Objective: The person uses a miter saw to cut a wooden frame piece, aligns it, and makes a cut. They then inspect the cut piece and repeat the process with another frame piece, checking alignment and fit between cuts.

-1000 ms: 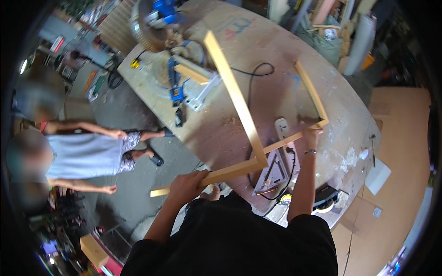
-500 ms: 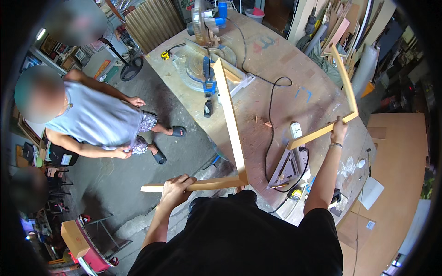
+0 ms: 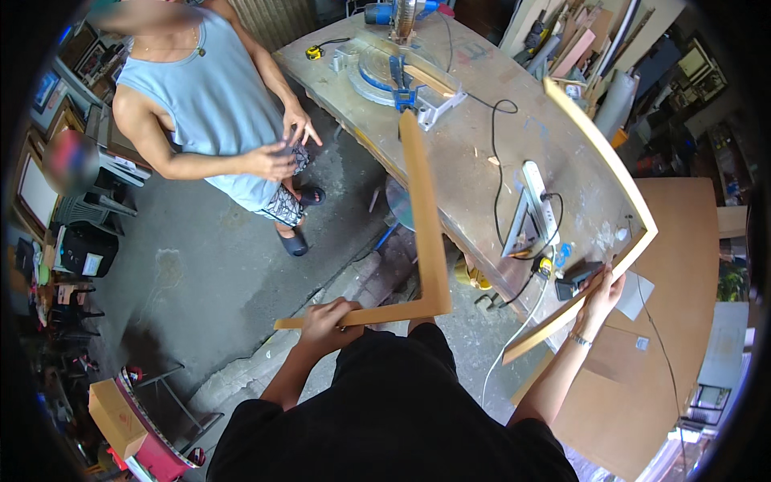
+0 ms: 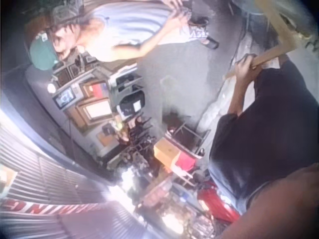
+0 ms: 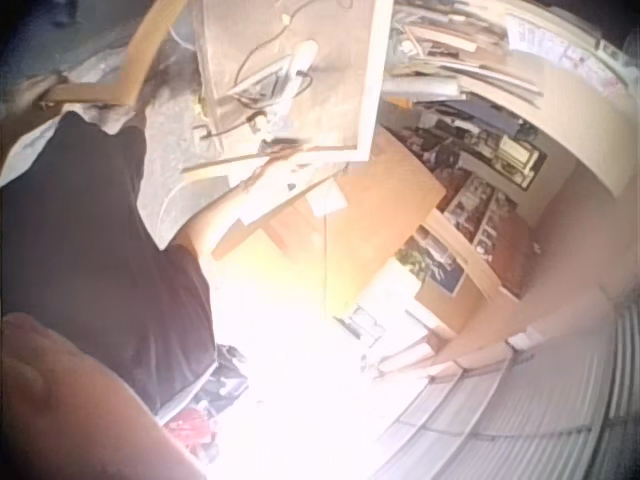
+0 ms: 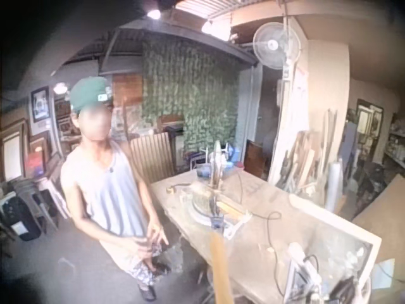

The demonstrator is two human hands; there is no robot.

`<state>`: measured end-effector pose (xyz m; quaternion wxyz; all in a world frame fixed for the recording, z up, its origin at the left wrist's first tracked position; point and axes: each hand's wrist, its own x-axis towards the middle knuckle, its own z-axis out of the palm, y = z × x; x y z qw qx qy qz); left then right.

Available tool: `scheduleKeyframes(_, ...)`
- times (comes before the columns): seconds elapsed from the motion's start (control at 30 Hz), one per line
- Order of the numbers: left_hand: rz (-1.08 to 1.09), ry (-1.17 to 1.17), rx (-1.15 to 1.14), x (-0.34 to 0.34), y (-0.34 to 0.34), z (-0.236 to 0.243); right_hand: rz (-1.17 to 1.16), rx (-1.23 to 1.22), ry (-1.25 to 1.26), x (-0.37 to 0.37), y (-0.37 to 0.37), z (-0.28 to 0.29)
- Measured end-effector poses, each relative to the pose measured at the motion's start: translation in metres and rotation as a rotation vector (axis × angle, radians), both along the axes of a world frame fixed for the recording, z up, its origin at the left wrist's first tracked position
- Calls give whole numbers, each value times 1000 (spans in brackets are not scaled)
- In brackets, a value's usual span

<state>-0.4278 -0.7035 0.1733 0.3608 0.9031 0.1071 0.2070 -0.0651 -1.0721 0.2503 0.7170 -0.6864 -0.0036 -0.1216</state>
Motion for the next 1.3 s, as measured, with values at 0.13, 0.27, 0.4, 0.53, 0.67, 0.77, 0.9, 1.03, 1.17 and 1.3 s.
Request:
scheduleKeyframes(0.13,349,0,-92,-43,-19,1,6,-130,-35,-65,-19,11)
scheduleKeyframes(0.27,431,25,-342,-90,-26,1,169,-83,-9,-94,-21,12)
scheduleKeyframes(0.4,361,231,-642,-157,-57,21,188,-44,-58,-106,-49,-14)
scheduleKeyframes(0.53,457,202,-756,-198,-128,7,253,-84,21,-124,-70,-25)
scheduleKeyframes(0.67,526,372,-901,-253,-197,-12,390,-190,35,-167,-109,-28)
scheduleKeyframes(0.77,573,420,-788,-264,-222,-12,423,-315,126,-222,-154,12)
scheduleKeyframes(0.9,468,461,-487,-272,-242,-20,479,-396,37,-316,-226,66)
scheduleKeyframes(1.03,148,415,-289,-291,-256,-3,357,-368,94,-422,-297,70)
scheduleKeyframes(1.17,-3,417,-211,-283,-266,-15,345,-294,-17,-437,-333,73)
scheduleKeyframes(1.3,-72,471,-162,-265,-291,-12,230,-288,-60,-409,-333,81)
